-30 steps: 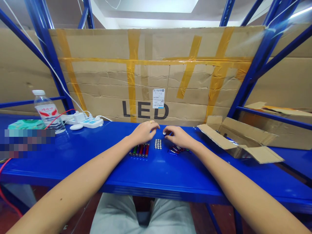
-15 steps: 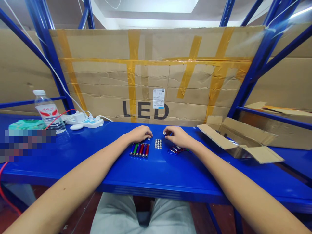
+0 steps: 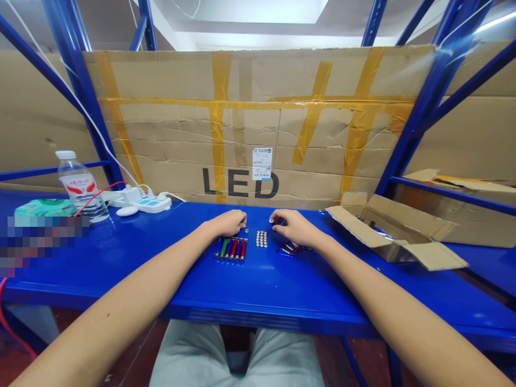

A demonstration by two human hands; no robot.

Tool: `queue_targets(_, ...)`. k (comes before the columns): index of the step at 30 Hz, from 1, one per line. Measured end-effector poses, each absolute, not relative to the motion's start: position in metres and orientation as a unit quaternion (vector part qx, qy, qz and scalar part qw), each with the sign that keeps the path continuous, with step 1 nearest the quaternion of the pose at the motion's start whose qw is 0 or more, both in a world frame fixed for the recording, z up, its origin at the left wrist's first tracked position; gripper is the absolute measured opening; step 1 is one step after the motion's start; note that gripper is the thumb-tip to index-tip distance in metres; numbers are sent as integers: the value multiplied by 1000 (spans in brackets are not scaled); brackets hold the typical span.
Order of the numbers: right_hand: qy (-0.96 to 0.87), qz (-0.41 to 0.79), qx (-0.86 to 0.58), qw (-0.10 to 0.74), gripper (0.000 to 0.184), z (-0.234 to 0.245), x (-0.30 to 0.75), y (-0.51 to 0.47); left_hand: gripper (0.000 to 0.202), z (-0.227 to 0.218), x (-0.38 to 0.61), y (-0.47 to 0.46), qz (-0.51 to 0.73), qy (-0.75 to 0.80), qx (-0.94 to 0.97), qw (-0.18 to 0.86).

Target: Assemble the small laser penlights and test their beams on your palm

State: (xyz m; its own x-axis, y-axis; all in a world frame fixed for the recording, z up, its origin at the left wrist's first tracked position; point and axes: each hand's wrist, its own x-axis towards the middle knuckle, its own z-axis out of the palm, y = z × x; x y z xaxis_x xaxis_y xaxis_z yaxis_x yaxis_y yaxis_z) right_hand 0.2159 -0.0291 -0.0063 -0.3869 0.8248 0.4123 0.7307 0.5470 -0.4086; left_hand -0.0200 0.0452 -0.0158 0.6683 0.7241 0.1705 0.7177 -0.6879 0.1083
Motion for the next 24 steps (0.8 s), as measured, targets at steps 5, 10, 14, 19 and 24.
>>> queue_targets(5,-827,84,-469,299,14,-4,214,-32,12,-5,-16,34,220,374,901,-2)
queue_targets(10,-828,96,-457,311,16,-3,212,-33,14,2,7,7,354,250,901,-9)
queue_targets(14,-832,106,-435,328,12,-1,211,-34,16,-1,19,-5,363,189,911,-40)
queue_targets(19,-811,151,-428,370,10,-1,211,-34,20,-1,16,-6,336,198,920,-26)
queue_targets(24,-804,141,-438,376,10,-2,212,-33,26,7,7,-4,313,243,918,-11)
